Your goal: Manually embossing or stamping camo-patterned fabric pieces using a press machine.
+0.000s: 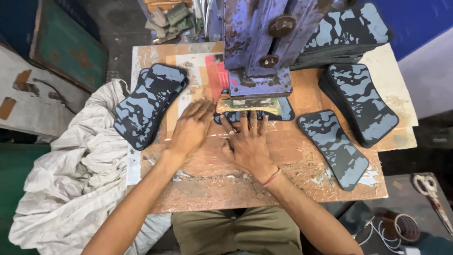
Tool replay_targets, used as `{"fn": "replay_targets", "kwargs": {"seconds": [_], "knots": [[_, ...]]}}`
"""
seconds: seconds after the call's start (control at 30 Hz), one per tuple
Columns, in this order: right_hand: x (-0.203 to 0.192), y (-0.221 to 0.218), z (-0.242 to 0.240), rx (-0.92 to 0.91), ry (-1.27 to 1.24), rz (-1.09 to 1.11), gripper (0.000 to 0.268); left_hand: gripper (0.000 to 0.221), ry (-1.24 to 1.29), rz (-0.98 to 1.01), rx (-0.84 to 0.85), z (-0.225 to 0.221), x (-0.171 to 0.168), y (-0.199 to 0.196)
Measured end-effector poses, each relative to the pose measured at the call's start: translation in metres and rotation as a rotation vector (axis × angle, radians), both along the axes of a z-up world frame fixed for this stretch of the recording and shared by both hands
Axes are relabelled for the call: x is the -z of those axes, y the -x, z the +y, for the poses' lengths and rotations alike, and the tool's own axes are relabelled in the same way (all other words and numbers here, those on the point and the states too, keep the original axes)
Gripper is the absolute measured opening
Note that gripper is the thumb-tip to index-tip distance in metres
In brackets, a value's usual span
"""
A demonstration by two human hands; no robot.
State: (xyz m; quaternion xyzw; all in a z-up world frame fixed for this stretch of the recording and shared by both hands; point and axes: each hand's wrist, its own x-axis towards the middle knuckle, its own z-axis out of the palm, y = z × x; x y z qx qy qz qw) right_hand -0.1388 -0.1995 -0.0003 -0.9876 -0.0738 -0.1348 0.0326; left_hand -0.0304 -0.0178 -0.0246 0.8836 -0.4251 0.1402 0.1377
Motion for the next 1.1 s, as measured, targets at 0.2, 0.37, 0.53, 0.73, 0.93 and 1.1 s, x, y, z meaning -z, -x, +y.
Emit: {"fn": "replay_targets", "kwargs": {"seconds": [0.2, 0.37, 0.53, 0.73, 0.93, 1.1], "knots": [[0.000, 0.002, 0.002, -0.015, -0.016, -0.014, 0.073, 0.059, 0.074, 0.128, -0.176, -0.008, 0.000, 0.013], [0.012, 0.012, -0.007, -0.101, -0.069, -0.101, 0.067, 0.064, 0.095, 0.108, -0.255, 0.002, -0.001, 0.065], [-0.008, 0.077, -0.022, -0.255, -0.174, 0.007, 0.059, 0.062, 0.168, 0.177, -0.252, 0.023, -0.019, 0.133], [-0.022, 0.138, -0.024, -0.195, -0.267, 0.015, 0.051, 0.056, 0.385, 0.261, -0.240, 0.036, -0.026, 0.155], [-0.022, 0.139, -0.019, -0.145, -0.262, -0.006, 0.052, 0.046, 0.588, 0.313, -0.236, 0.039, -0.036, 0.156], [-0.030, 0.138, -0.031, -0.158, -0.271, -0.013, 0.049, 0.037, 0.696, 0.411, -0.344, 0.039, -0.035, 0.161]]}}
